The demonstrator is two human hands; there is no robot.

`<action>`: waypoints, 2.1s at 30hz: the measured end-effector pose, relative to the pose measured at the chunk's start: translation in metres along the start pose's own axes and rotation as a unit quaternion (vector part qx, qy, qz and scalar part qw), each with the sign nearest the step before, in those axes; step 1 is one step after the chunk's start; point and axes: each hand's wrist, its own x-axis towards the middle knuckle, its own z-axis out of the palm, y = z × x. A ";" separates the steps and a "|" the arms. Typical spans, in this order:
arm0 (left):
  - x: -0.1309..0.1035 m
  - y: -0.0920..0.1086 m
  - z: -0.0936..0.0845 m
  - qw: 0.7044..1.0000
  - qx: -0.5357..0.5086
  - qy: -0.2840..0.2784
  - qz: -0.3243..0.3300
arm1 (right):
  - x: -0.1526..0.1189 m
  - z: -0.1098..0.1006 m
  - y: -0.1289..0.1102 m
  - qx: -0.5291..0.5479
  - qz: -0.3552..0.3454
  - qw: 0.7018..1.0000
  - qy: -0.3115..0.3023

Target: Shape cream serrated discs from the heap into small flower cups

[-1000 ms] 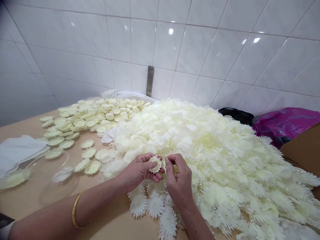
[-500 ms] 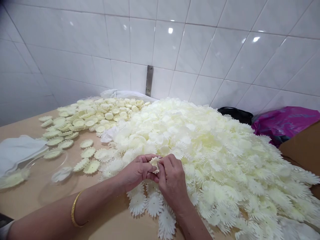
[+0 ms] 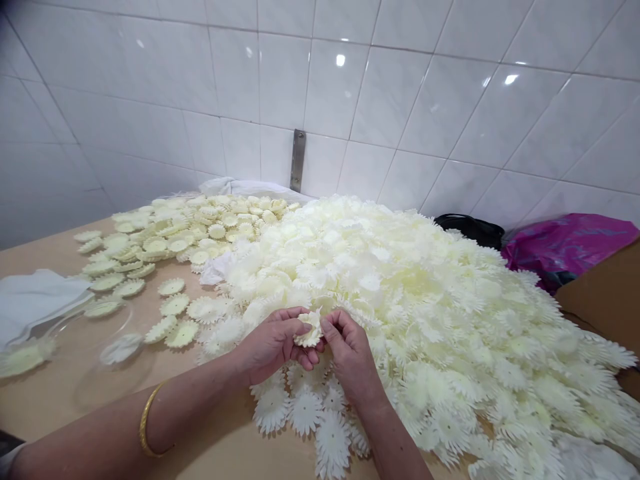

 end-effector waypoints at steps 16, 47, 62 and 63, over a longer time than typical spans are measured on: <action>0.001 -0.006 -0.001 0.999 0.025 0.034 0.015 | 0.003 0.000 0.003 -0.028 -0.019 0.999 0.022; 0.000 -0.007 -0.003 0.999 0.014 0.023 0.028 | -0.002 0.003 0.010 -0.336 -0.235 0.909 0.073; 0.001 -0.005 0.000 0.998 -0.031 0.031 -0.046 | -0.001 0.001 0.003 -0.131 -0.025 0.981 0.143; 0.001 -0.004 0.000 0.997 -0.040 0.037 -0.050 | -0.001 0.001 0.002 -0.105 -0.012 0.983 0.147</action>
